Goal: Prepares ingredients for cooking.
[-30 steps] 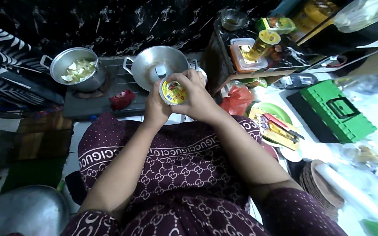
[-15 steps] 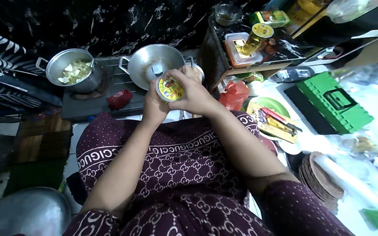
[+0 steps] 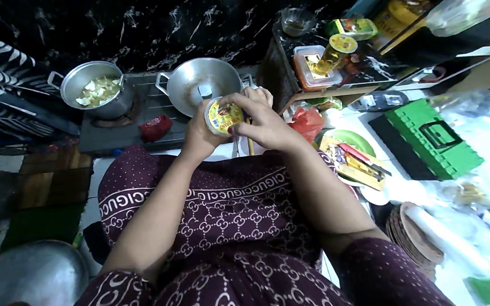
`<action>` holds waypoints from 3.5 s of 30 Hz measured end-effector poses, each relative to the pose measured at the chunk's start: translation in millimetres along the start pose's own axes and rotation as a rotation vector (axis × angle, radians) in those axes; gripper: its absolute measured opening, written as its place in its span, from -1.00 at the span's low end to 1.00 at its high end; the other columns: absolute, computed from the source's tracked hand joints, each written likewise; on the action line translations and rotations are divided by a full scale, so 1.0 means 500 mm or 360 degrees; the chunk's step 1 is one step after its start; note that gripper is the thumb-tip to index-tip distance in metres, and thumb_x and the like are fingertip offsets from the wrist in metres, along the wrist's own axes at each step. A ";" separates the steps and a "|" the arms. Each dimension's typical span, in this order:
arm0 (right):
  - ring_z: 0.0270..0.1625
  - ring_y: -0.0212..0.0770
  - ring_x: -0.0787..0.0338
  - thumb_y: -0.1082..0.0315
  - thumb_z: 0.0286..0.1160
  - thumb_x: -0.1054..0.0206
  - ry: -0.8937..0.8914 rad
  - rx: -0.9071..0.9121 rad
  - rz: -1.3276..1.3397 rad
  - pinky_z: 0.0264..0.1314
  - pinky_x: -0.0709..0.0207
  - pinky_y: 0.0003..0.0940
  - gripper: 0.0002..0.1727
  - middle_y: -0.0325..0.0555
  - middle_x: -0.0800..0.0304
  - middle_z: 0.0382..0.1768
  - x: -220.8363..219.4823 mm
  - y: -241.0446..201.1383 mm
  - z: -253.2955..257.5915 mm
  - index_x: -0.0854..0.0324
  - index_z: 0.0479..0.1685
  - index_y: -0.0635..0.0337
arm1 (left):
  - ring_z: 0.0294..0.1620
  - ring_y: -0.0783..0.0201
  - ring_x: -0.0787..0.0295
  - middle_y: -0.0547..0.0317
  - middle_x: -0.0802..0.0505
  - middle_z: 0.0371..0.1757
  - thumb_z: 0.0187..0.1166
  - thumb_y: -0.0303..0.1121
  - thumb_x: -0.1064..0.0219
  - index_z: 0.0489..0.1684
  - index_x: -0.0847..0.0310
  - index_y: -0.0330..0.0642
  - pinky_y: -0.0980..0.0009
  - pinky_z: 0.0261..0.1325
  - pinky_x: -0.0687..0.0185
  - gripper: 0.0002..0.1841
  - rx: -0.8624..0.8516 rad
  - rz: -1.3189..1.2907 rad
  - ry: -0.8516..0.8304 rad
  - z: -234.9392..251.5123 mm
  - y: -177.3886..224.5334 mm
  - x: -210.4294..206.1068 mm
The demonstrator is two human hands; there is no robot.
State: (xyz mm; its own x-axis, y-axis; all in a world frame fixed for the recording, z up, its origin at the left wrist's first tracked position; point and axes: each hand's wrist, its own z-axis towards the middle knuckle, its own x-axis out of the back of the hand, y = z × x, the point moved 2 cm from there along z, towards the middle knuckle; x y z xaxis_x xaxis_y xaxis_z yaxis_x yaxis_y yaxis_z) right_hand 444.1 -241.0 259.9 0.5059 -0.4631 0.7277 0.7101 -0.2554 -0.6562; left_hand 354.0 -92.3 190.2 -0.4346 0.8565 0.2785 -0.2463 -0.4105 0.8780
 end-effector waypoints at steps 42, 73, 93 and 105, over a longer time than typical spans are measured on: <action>0.43 0.07 -0.47 0.24 0.59 -0.33 -0.0007 0.0412 0.0113 0.49 -0.28 0.15 -0.79 -0.03 -0.66 0.16 -0.017 0.002 0.006 -0.91 -0.17 -0.04 | 0.28 0.67 -0.65 0.19 -0.74 0.28 -0.21 -0.71 -0.63 0.54 -0.29 -0.45 0.71 0.41 -0.53 0.00 0.0236 -0.0339 -0.0593 0.012 0.012 0.067; -0.09 -0.03 -0.78 0.59 0.40 -0.29 0.0345 0.0804 -0.0526 0.09 -0.65 -0.23 -0.79 -0.05 -0.80 -0.29 -0.068 -0.102 -0.045 -0.82 -0.14 0.26 | -0.18 0.64 -0.82 0.55 -0.92 -0.16 -0.02 -0.49 -0.39 0.01 -0.75 0.21 0.58 -0.14 -0.79 -0.49 0.0350 -0.1200 -0.1292 0.011 -0.029 0.092; 0.42 0.12 -0.72 0.02 0.63 -0.29 0.0437 0.0044 -0.0119 0.41 -0.61 0.10 -0.37 0.20 -0.70 0.42 -0.099 0.015 0.028 -0.52 0.54 0.29 | 0.06 0.43 -0.78 0.09 -0.76 0.09 0.18 -0.74 -0.50 0.70 -0.04 -0.31 0.47 0.18 -0.73 -0.05 0.0617 -0.0569 -0.0101 0.052 -0.024 0.052; -0.08 -0.23 -0.91 0.32 0.28 -0.63 0.0627 -0.0497 0.0563 -0.01 -0.86 -0.27 -0.22 0.08 -0.78 0.12 -0.087 0.074 0.089 -0.27 0.47 0.33 | 0.25 0.11 -0.73 -0.07 -0.72 0.31 -0.12 -0.82 -0.55 0.76 0.03 -0.11 0.16 0.24 -0.72 0.19 0.0734 -0.0606 -0.0149 0.075 -0.036 0.003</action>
State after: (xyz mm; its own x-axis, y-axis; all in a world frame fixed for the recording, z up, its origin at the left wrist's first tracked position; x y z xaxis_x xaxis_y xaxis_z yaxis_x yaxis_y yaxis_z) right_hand 469.8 -192.4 212.8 0.4233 -0.8291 0.3654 0.3250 -0.2375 -0.9154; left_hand 390.2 -71.9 189.2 -0.3066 0.9490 -0.0736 0.0402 0.0901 0.9951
